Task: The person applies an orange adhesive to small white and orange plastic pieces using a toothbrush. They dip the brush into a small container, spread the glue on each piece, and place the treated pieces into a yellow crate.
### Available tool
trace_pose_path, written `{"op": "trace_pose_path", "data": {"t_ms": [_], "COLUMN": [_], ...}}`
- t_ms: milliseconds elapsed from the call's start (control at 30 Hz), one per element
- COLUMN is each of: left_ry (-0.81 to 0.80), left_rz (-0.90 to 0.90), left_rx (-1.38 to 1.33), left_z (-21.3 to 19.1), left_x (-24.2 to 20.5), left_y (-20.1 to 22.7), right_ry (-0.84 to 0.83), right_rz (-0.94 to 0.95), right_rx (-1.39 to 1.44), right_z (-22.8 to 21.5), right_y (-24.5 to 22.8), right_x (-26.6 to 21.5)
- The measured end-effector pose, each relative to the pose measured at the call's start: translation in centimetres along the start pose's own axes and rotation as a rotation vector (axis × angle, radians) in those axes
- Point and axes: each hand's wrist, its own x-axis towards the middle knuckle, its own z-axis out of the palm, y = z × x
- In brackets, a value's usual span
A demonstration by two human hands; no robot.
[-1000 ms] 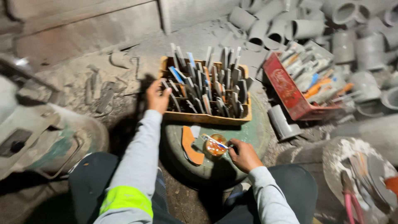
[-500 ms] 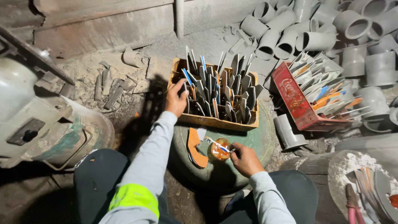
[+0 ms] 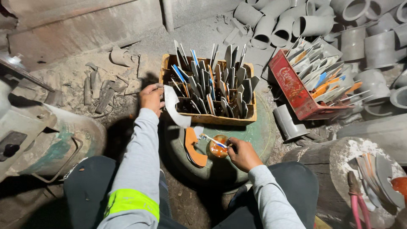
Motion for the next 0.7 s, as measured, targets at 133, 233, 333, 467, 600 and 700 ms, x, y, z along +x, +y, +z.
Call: {"op": "trace_pose_path", "data": {"t_ms": [133, 233, 333, 467, 600, 700], "left_ry": [0.082, 0.162, 0.233, 0.241, 0.260, 0.211], "left_rz": [0.114, 0.511, 0.758, 0.789, 0.870, 0.819], "left_rx": [0.232, 0.407, 0.512, 0.493, 0.707, 0.472], "left_z": [1.3, 3.9, 5.9, 7.2, 7.2, 5.8], "left_x": [-1.7, -3.9, -7.0, -9.3, -9.0, -7.5], "left_y": [-1.1, -2.8, -4.5, -3.8, -4.1, -5.9], "right_ry": [-0.011, 0.012, 0.038, -0.014, -0.007, 0.085], "right_rz": [0.041, 0.037, 0.067, 0.077, 0.111, 0.050], "right_rx": [0.039, 0.123, 0.240, 0.159, 0.272, 0.190], "right_z": [0.9, 2.7, 4.9, 5.8, 7.2, 9.4], "right_y": [-0.1, -1.1, -1.8, -1.4, -0.1, 1.0], "right_x": [0.1, 0.6, 0.6, 0.4, 1.5, 3.3]}}
